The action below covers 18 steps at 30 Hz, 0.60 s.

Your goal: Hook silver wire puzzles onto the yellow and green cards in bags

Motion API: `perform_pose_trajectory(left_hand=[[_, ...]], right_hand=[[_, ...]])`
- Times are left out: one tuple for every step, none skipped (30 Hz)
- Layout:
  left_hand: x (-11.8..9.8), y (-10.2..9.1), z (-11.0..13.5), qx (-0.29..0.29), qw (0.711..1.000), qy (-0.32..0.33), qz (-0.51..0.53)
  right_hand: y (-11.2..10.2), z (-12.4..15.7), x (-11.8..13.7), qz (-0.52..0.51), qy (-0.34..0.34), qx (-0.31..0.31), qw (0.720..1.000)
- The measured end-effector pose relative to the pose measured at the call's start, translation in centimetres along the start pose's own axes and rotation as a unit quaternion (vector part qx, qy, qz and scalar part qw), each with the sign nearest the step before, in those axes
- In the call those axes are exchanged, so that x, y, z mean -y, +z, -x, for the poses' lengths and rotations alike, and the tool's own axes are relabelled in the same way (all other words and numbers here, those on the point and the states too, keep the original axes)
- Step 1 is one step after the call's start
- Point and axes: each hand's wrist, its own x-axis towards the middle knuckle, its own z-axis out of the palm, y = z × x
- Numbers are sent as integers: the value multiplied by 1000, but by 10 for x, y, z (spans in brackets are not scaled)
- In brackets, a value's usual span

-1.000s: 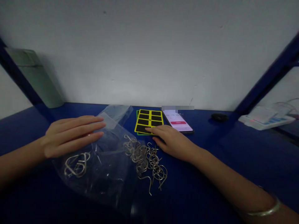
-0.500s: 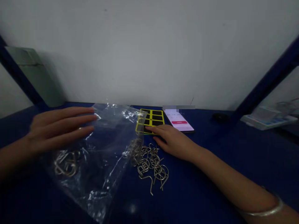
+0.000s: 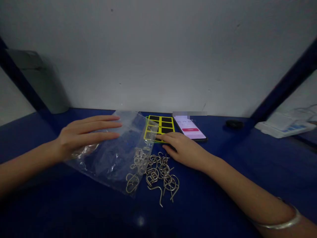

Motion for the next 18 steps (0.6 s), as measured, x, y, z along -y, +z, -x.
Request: perform_pose_trajectory(left_hand=[[0, 2, 0, -1, 1000, -4, 3], [1, 3, 0, -1, 1000, -10, 6], [1, 4, 0, -3, 1000, -17, 9], [1, 4, 0, -9, 1000, -26, 12], [1, 4, -1, -23, 999, -32, 14], [0, 4, -1, -48, 998, -39, 17], [0, 4, -2, -77, 996, -44, 19], [-1, 4, -3, -103, 993, -49, 19], [-2, 4, -4, -119, 991, -53, 17], [-1, 4, -4, -124, 991, -54, 13], [0, 5, -4, -111, 993, -51, 6], [1, 6, -3, -93, 995, -45, 0], [4, 7, -1, -77, 996, -38, -6], [6, 9, 0, -63, 997, -32, -11], [10, 10, 2, -47, 998, -27, -15], [13, 12, 4, -43, 999, -25, -19], [16, 14, 6, -44, 998, -30, -27], [19, 15, 8, -46, 998, -36, -35]], right_hand=[[0, 0, 0, 0, 0, -1, 1000], [0, 0, 0, 0, -2, -2, 1000], [0, 0, 0, 0, -4, -4, 1000], [-1, 0, 0, 0, -5, -5, 1000], [-1, 0, 1, -1, -6, -6, 1000], [-2, 0, 1, -2, -7, -5, 1000], [-2, -1, 2, -3, -8, -2, 1000], [-3, -1, 2, -3, -8, 3, 1000], [-4, -1, 3, -4, -8, 9, 1000], [-4, -1, 3, -4, -7, 12, 1000], [-4, -1, 3, -4, -6, 10, 1000], [-4, -1, 2, -5, -5, 7, 1000], [-3, -1, 1, -6, -4, 3, 1000], [-2, -1, 1, -6, -3, 1, 1000], [-2, -1, 0, -5, -3, -1, 1000], [-1, 0, -1, -3, -2, 0, 1000], [0, 0, -2, -1, -2, 3, 1000], [0, 0, -2, 1, -1, 5, 1000]])
